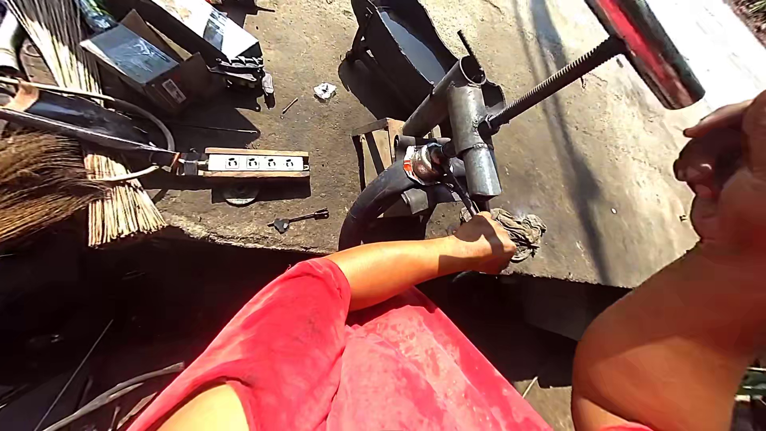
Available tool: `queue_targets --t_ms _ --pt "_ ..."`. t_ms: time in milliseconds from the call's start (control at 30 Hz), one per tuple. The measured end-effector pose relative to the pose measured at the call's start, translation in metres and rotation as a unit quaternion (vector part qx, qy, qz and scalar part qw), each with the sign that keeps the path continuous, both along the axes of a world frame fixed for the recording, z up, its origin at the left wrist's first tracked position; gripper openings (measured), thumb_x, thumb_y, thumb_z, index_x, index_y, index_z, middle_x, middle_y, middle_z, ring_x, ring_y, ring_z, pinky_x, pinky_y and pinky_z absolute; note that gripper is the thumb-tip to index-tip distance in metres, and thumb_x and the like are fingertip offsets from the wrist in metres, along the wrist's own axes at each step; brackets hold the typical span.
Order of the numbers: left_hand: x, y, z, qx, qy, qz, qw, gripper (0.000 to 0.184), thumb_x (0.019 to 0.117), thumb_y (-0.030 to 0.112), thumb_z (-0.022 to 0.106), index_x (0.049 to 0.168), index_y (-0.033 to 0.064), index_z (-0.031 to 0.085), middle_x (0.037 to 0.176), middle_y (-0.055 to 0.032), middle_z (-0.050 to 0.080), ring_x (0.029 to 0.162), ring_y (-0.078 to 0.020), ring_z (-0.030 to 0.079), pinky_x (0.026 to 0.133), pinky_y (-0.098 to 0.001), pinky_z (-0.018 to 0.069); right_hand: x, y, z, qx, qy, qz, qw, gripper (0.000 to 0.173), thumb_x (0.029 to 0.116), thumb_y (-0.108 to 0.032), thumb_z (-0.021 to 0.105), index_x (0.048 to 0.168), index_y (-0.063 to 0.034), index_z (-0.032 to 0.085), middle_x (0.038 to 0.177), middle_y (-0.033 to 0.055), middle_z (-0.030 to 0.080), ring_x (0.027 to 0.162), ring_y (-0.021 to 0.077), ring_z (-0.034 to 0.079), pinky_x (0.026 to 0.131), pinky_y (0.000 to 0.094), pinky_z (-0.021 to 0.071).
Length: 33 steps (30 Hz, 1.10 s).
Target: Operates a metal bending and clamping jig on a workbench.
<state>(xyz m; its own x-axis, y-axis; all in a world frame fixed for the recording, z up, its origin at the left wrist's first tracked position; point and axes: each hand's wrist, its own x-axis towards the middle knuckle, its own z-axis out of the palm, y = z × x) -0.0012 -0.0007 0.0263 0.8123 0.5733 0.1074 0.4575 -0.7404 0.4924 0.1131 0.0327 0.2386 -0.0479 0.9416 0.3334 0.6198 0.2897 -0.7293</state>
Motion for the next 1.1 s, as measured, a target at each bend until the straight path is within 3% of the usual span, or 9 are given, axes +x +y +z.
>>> queue_targets --t_ms 100,167,200,367,433,567,700,833,1100 --pt "-0.004 0.001 0.005 -0.010 0.011 0.000 1.000 0.033 0.0976 0.029 0.057 0.083 0.0018 0.070 0.086 -0.0161 0.070 0.092 -0.0344 0.068 0.091 -0.0564 0.0479 0.007 0.001 -0.070 -0.252 -0.156 0.000 0.955 0.039 0.1112 -0.030 0.040 0.105 -0.0031 0.069 0.079 0.0030 0.068 0.065 0.0115 0.065 0.064 0.0301 0.0568" --pt "-0.004 0.001 0.002 -0.006 -0.022 0.012 1.000 0.034 0.0964 0.028 0.057 0.079 0.0011 0.068 0.083 -0.0172 0.070 0.089 -0.0358 0.068 0.086 -0.0569 0.0479 0.004 0.007 -0.115 -0.403 -0.183 0.036 0.896 0.042 0.1125 -0.031 0.039 0.118 -0.0020 0.069 0.100 0.0090 0.072 0.086 0.0145 0.069 0.081 0.0355 0.0571" --pt "-0.004 0.001 -0.001 -0.005 -0.040 0.023 0.999 0.035 0.0956 0.031 0.058 0.078 0.0026 0.068 0.082 -0.0170 0.069 0.088 -0.0364 0.068 0.081 -0.0575 0.0486 0.000 0.009 -0.135 -0.438 -0.168 0.055 0.881 0.040 0.1122 -0.031 0.041 0.117 -0.0044 0.070 0.100 0.0070 0.072 0.088 0.0120 0.069 0.083 0.0343 0.0569" --pt "-0.010 -0.005 -0.024 0.035 -0.230 -0.030 0.972 0.025 0.0937 0.033 0.063 0.093 0.0105 0.074 0.083 -0.0100 0.072 0.082 -0.0299 0.071 0.074 -0.0537 0.0540 -0.007 0.015 -0.175 -0.509 -0.008 0.107 0.854 0.017 0.1044 -0.020 0.058 0.104 -0.0066 0.069 0.076 -0.0001 0.067 0.066 0.0063 0.063 0.065 0.0248 0.0547" --pt "-0.017 -0.015 -0.026 0.062 -0.299 -0.106 0.946 0.024 0.0958 0.028 0.063 0.104 0.0099 0.076 0.103 -0.0077 0.075 0.100 -0.0253 0.072 0.089 -0.0461 0.0555 -0.002 0.017 -0.177 -0.523 0.002 0.108 0.845 0.018 0.1069 -0.018 0.054 0.107 -0.0044 0.067 0.069 -0.0009 0.065 0.058 0.0057 0.059 0.059 0.0221 0.0517" --pt "-0.050 -0.038 -0.024 0.092 -0.419 -0.066 0.901 0.024 0.0983 0.022 0.060 0.096 0.0043 0.075 0.108 -0.0123 0.075 0.107 -0.0271 0.070 0.093 -0.0409 0.0552 0.005 0.012 -0.178 -0.445 -0.155 0.066 0.879 0.031 0.1119 -0.026 0.041 0.111 -0.0061 0.065 0.066 0.0007 0.056 0.057 0.0112 0.053 0.058 0.0312 0.0481" --pt "-0.097 -0.031 -0.064 0.063 -0.374 0.223 0.898 0.025 0.0991 0.021 0.058 0.091 0.0049 0.076 0.105 -0.0105 0.074 0.106 -0.0221 0.069 0.094 -0.0380 0.0559 -0.007 -0.004 -0.178 -0.352 -0.336 0.008 0.874 0.041 0.1121 -0.035 0.038 0.128 -0.0079 0.064 0.109 0.0220 0.071 0.107 0.0403 0.067 0.093 0.0648 0.0491" --pt "-0.136 -0.010 -0.106 0.004 -0.202 0.413 0.888 0.027 0.0962 0.026 0.062 0.112 0.0080 0.074 0.124 -0.0125 0.066 0.118 -0.0302 0.062 0.097 -0.0488 0.0525 -0.013 -0.018 -0.189 -0.303 -0.369 -0.041 0.878 0.042 0.1118 -0.037 0.037 0.129 -0.0106 0.065 0.108 0.0223 0.072 0.106 0.0435 0.069 0.089 0.0655 0.0503" --pt "-0.139 -0.006 -0.123 0.020 -0.137 0.438 0.888 0.028 0.0984 0.025 0.063 0.120 0.0102 0.073 0.128 -0.0117 0.066 0.118 -0.0309 0.064 0.095 -0.0504 0.0545 0.021 -0.038 -0.213 -0.182 -0.352 -0.067 0.916 0.048 0.1090 -0.044 0.040 0.116 -0.0077 0.072 0.096 0.0194 0.074 0.092 0.0415 0.072 0.076 0.0663 0.0516"
